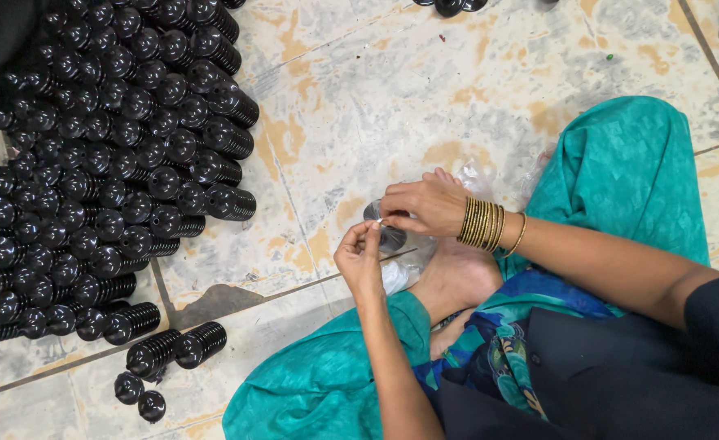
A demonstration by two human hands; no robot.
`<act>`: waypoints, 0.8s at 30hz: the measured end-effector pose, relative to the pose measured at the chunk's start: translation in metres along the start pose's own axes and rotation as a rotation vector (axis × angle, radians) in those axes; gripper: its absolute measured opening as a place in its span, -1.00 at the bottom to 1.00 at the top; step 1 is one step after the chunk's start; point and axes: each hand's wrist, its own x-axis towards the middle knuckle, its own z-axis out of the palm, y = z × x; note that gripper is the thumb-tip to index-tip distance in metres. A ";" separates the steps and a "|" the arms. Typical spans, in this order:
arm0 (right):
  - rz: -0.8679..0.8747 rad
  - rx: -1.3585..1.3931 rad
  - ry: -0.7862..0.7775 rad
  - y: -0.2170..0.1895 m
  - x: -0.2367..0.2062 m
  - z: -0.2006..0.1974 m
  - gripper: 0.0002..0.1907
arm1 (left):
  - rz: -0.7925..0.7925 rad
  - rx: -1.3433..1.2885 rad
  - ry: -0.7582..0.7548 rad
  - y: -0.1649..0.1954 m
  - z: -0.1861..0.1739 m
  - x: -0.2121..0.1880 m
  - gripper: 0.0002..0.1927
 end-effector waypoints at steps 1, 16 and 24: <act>-0.004 -0.023 0.005 0.000 0.000 0.000 -0.82 | 0.015 0.031 0.001 0.002 0.000 -0.001 -0.88; 0.050 -0.004 -0.011 -0.004 0.004 -0.004 -0.79 | 0.452 0.848 0.212 0.051 0.027 -0.028 -0.93; 0.071 0.212 0.034 0.027 -0.008 0.024 -0.70 | 0.598 0.861 0.143 0.017 0.020 -0.021 -0.82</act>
